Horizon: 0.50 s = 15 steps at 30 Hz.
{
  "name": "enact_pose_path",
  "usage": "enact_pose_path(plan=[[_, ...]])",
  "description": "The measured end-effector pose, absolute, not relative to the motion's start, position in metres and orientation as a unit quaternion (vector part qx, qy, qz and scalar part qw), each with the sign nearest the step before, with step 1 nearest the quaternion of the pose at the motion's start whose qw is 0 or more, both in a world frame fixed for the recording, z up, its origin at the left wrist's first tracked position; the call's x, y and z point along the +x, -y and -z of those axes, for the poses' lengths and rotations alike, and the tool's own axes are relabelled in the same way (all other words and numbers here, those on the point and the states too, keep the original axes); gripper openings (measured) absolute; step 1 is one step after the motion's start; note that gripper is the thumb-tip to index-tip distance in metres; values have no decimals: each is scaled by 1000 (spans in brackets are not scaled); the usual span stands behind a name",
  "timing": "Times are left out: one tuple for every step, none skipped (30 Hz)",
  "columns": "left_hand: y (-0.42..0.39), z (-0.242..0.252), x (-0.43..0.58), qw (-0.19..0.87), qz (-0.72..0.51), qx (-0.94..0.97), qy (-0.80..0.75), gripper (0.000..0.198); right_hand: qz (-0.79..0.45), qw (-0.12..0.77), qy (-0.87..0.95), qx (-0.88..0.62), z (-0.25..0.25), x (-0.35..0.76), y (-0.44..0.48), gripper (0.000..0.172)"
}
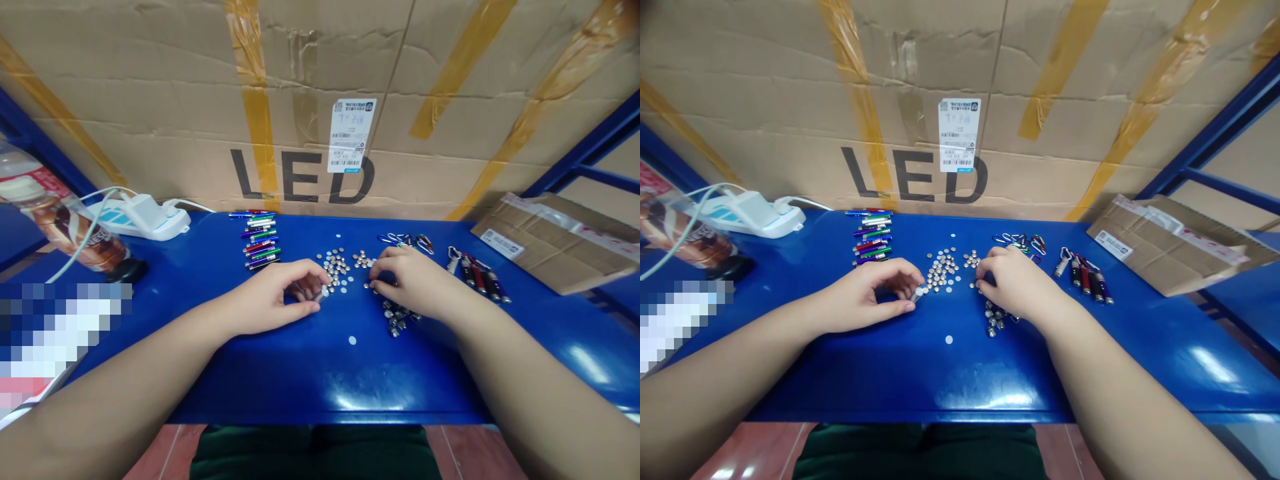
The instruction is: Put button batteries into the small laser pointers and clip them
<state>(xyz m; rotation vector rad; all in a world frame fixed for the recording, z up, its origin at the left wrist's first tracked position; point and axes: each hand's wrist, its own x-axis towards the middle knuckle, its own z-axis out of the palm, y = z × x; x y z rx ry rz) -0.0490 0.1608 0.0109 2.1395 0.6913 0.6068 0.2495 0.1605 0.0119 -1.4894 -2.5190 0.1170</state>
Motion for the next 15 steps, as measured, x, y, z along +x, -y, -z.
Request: enact_pose_path(plan=[[-161, -11, -49, 398, -237, 842, -276, 31, -49, 104, 853, -509, -12, 250, -161, 11], [-161, -10, -49, 398, -235, 842, -278, 32, -56, 106, 852, -510, -12, 249, -160, 12], [-161, -10, -49, 396, -233, 843, -280, 31, -60, 107, 850, -513, -12, 247, -159, 13], [-161, -10, -50, 394, -230, 844, -281, 30, -63, 105, 848, -516, -13, 246, -158, 13], [-161, -11, -50, 392, -227, 846, -282, 30, -65, 100, 846, -520, -14, 245, -157, 14], [-161, -11, -50, 391, -223, 847, -284, 29, -68, 93, 845, -523, -14, 244, -157, 14], [-161, -11, -51, 389, -220, 848, -286, 28, -71, 85, 843, -526, -15, 244, -157, 15], [-161, -11, -51, 388, -217, 848, -288, 28, -74, 79, 843, -527, -15, 245, -157, 17], [-161, -11, -51, 386, -215, 849, -290, 27, -79, 73, 843, -528, -15, 246, -157, 19], [-161, -11, -52, 385, -214, 849, -290, 26, -84, 67, 841, -530, -15, 246, -157, 21], [-161, -11, -52, 384, -214, 850, -290, 25, -90, 64, 838, -534, -16, 247, -158, 23], [-161, -11, -52, 383, -215, 850, -290, 24, -95, 64, 835, -538, -16, 248, -158, 24], [-161, -11, -52, 382, -217, 850, -289, 23, -100, 66, 831, -543, -16, 248, -158, 25], [-161, -11, -51, 381, -219, 851, -287, 23, -104, 69, 827, -549, -16, 248, -158, 26], [-161, -12, -51, 379, -222, 852, -286, 22, -105, 73, 823, -554, -17, 248, -159, 27]])
